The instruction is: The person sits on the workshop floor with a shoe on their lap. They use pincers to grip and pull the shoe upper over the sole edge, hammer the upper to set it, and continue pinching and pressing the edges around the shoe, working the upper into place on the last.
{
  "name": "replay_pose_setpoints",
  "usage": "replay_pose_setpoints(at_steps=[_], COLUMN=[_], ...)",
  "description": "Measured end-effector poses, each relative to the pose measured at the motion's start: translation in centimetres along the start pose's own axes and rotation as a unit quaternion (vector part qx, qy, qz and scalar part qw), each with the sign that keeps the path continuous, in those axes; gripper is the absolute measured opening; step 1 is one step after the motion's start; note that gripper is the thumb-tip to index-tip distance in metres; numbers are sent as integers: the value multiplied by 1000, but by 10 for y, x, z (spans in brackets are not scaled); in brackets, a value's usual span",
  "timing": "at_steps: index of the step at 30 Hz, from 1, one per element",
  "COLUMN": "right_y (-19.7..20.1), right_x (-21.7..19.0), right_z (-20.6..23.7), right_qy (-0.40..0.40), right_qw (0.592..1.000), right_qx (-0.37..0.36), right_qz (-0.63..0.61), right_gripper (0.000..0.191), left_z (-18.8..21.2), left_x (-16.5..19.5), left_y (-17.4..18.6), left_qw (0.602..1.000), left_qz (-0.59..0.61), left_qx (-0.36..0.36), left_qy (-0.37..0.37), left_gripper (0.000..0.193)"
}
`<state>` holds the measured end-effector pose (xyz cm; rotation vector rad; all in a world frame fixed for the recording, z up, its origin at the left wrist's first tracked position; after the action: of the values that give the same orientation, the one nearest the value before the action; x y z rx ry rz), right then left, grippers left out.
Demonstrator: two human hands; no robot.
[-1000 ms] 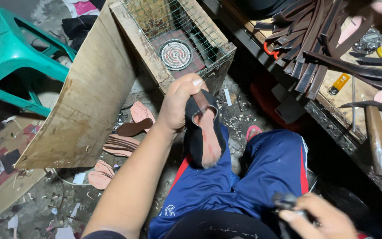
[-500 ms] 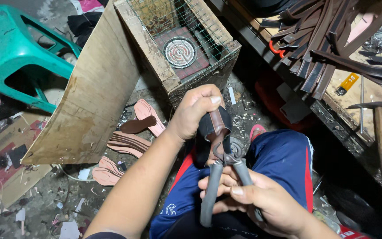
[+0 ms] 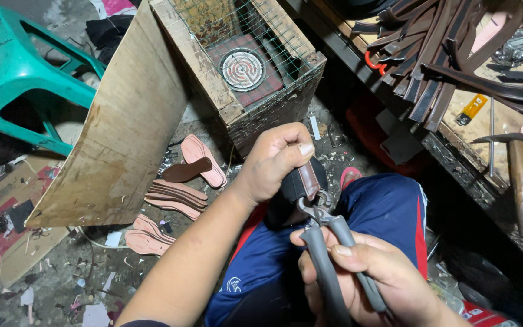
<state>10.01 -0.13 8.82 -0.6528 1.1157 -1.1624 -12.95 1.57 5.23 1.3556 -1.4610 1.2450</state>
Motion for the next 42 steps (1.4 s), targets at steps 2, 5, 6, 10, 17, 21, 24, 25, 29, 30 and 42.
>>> replay_pose_setpoints(at_steps=[2,5,6,10,17,21,24,25,29,30,42], right_y=[-1,4,7,17,29,67,124,143,191,190,50], right_x=[2,7,10,9,3,-21,-84,-111,-193,-202,-66], right_z=[4,1,-4,-40,-30,6,24,28,41,40,-17], right_qy=[-5,2,7,78,45,116,256,287,322,325,282], right_qw=[1000,998,997,981,969,938,912,895,881,873,877], right_qx=[12,57,77,15,-23,69,240,273,313,334,271], right_qz=[9,26,32,177,243,319,213,204,146,143,279], right_gripper=[53,47,45,39,41,47,42,41,32,31,33], left_z=[2,2,0,-10,-14,-9,-2,0,12,13,23], left_x=[1,0,-2,-10,-21,-22,-19,-17,-2,1,32], left_y=[-4,-4,-2,9,33,47,41,37,19,13,-32], left_qw=[1000,1000,1000,998,999,993,992,990,967,962,896], left_qz=[-5,5,12,53,17,58,47,34,-180,-202,-385], left_qx=[0,-8,-7,-8,45,103,113,114,101,108,132], left_qy=[-2,4,11,16,14,24,-39,-69,-146,-151,-179], left_gripper=[23,23,23,26,30,25,23,22,33,41,57])
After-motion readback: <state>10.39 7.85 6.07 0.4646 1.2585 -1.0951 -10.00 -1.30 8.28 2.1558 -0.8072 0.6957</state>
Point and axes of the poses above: each hand's wrist, its own z-axis away from the middle knuckle, its own y-axis out of the back of the hand, x = y × z, the point moved 2 cm from there along -z, towards the middle knuckle
